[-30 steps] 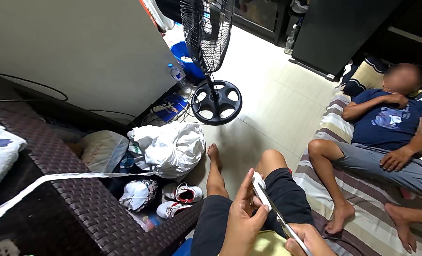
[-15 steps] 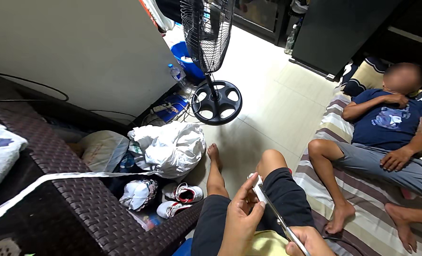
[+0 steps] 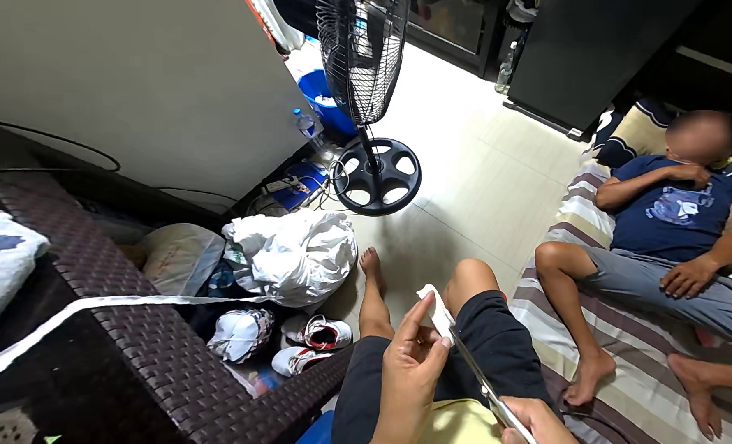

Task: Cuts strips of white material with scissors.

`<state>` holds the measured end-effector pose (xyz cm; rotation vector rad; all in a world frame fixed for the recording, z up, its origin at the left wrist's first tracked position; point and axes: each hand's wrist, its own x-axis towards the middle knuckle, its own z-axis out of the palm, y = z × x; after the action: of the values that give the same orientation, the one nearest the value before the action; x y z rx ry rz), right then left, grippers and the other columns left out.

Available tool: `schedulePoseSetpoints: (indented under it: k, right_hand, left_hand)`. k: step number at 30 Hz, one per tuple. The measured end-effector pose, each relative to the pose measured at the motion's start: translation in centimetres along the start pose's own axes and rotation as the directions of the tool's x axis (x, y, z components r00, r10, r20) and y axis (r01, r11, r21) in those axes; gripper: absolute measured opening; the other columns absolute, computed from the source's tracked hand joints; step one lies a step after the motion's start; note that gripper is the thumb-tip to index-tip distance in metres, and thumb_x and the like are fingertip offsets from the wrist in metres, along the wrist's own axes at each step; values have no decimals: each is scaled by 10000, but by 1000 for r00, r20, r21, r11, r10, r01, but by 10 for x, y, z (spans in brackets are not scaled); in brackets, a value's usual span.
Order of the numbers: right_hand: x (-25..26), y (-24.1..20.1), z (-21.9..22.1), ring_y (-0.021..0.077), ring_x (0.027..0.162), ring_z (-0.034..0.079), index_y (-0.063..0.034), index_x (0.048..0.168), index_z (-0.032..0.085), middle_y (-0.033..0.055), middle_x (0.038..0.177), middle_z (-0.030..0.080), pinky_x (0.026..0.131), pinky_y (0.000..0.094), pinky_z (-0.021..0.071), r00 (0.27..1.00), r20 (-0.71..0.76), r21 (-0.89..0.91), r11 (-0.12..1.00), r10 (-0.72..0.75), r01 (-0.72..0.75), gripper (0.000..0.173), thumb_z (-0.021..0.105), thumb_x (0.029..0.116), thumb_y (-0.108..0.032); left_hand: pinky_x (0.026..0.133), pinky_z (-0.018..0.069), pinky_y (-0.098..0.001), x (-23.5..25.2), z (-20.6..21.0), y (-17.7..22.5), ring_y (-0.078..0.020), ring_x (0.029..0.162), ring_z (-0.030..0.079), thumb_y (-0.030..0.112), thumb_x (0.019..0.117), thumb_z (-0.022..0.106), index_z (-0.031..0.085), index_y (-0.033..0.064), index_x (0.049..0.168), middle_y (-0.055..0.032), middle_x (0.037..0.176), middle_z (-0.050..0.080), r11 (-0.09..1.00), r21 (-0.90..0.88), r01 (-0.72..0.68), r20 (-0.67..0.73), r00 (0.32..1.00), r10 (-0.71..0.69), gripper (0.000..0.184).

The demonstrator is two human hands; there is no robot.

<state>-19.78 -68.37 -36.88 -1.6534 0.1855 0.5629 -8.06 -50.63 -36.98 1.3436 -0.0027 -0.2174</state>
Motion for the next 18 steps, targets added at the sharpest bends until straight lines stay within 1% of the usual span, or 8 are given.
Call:
schedulePoseSetpoints:
  k: [2,4,7,9,11,14,16,18]
  right_hand:
    - [2,1,-1,-5,562,440,-24,800,621,-56,627,488,533,219,371,1000,17,-8,1000,0,0,707,535,916,-716]
    - [4,1,-1,3,564,450,-22,806,621,-50,628,495,535,228,378,1000,22,-3,1000,5,-5,707,534,914,-715]
    - [7,1,-1,-2,558,458,-51,791,615,-66,621,494,529,225,381,1000,13,15,1000,8,-8,703,535,896,-742]
    - [9,1,0,4,557,465,-60,789,613,-65,619,497,529,231,388,1000,10,21,1000,10,-10,711,531,887,-760]
    - [11,1,0,-3,554,467,-72,787,611,-70,619,497,525,221,392,1000,5,24,1000,6,-7,721,527,873,-783]
    - [12,2,0,-10,552,457,-75,786,610,-79,618,488,521,214,381,1000,2,37,999,15,-15,728,532,860,-794]
    - [12,4,1,-24,535,445,-84,763,609,-89,601,479,506,203,371,1000,-23,47,999,0,1,712,549,857,-788]
    - [11,5,2,-32,525,438,-79,737,610,-92,586,474,498,196,367,998,-50,55,998,-24,26,686,575,868,-752]
  left_hand:
    - [745,569,-182,-2,1,0,-51,808,661,-106,823,638,472,-91,1451,-80,1201,668,1000,-10,-5,16,1000,6,650]
    - [729,569,-179,-3,3,1,-43,790,658,-115,815,634,456,-98,1455,-54,1123,688,1000,-7,-7,28,1000,7,665]
    - [739,575,-181,-7,5,1,-40,806,661,-120,813,636,461,-96,1453,-56,1156,679,1000,-10,8,37,999,-8,664]
    - [740,567,-182,-8,5,0,-36,808,654,-119,815,634,456,-98,1456,-61,1187,675,1000,-9,14,55,998,-14,666]
    - [749,568,-186,-9,5,-1,-43,817,658,-113,817,639,455,-98,1456,-65,1186,677,1000,-4,16,69,997,-16,665]
    - [751,566,-184,-8,5,-1,-44,824,658,-119,817,636,450,-95,1462,-72,1217,669,1000,-6,20,75,997,-19,672]
    - [758,569,-186,-8,5,-1,-44,839,662,-119,819,633,438,-92,1472,-70,1230,668,1000,-8,25,80,996,-25,682]
    - [755,569,-184,-8,5,-1,-42,842,665,-118,814,636,428,-97,1474,-70,1234,670,1000,-3,25,82,996,-24,692]
